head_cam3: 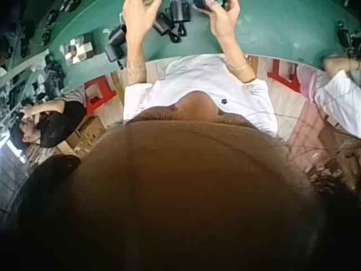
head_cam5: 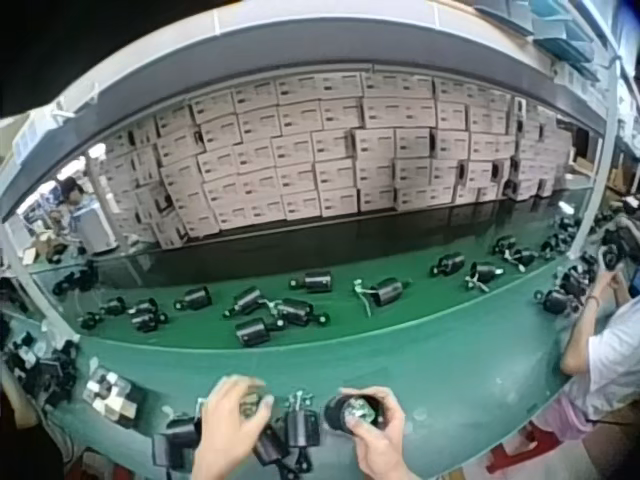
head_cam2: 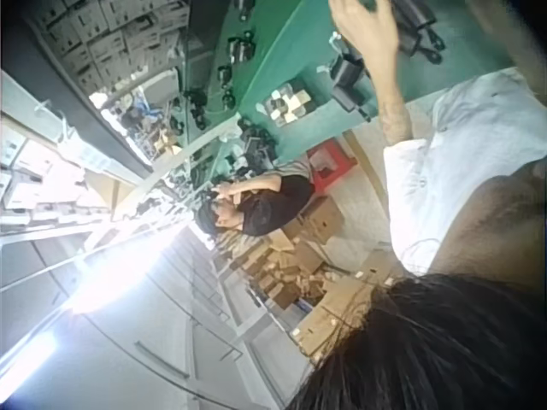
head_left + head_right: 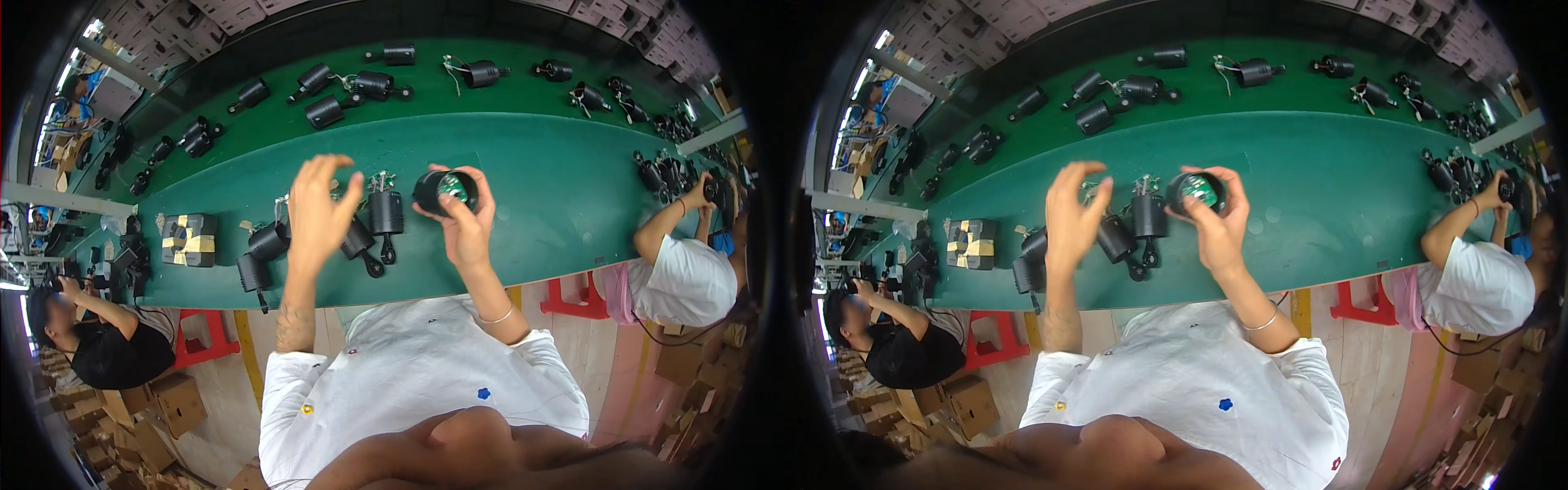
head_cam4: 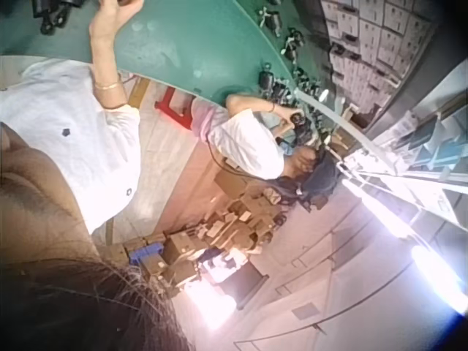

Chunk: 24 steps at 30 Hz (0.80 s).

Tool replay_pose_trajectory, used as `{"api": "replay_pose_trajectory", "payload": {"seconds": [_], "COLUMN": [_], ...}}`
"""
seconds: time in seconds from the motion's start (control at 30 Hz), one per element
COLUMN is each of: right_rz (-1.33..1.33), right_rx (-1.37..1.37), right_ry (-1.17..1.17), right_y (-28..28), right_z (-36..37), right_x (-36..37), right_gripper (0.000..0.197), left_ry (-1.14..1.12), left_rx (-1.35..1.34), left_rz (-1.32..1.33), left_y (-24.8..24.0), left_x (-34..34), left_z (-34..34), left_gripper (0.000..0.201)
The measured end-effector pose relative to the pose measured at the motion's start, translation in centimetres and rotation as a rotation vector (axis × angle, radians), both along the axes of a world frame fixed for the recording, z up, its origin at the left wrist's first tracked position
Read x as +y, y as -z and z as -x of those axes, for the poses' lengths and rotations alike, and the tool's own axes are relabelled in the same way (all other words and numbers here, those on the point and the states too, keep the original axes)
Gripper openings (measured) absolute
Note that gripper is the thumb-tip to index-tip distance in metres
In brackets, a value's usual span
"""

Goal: Assembling electronic components and wiring into plastic camera-like housings on an assembly line.

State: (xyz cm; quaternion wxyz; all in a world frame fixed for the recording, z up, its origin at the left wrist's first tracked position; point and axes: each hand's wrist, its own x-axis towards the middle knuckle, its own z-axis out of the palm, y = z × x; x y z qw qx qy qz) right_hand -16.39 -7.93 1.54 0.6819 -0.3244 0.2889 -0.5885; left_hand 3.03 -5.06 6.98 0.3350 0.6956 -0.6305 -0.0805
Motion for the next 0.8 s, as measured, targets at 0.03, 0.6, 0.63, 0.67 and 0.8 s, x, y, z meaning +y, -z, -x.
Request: {"api": "replay_pose_trajectory", "payload": {"seconds": [0.03, 0.6, 0.63, 0.67, 0.8], "right_rz": [0.009, 0.597, 0.600, 0.599, 0.661], "right_rx": [0.005, 1.508, 1.544, 1.541, 1.506], "right_ry": [0.018, 0.567, 0.573, 0.576, 0.589], "right_y": [0.6, 8.4, 8.5, 8.3, 7.6], "right_z": [0.1, -0.9, -1.3, -1.6, -1.9], "right_x": [-0.9, -20.8, -20.4, -19.9, -18.7], "right_gripper": [0.040, 0.062, 0.064, 0.064, 0.063], "left_ry": [-0.065, -0.206, -0.211, -0.211, -0.368], "left_rx": [-0.093, -0.375, -0.350, -0.353, -0.327], "left_rz": [-0.063, -0.234, -0.229, -0.227, -0.162], "left_y": [0.6, 11.5, 11.2, 10.6, 8.8], "left_x": [-1.2, -16.5, -16.1, -15.8, -15.1], "left_z": [-1.8, -12.8, -12.9, -12.9, -14.0], "left_gripper": [0.026, 0.059, 0.058, 0.058, 0.054]}}
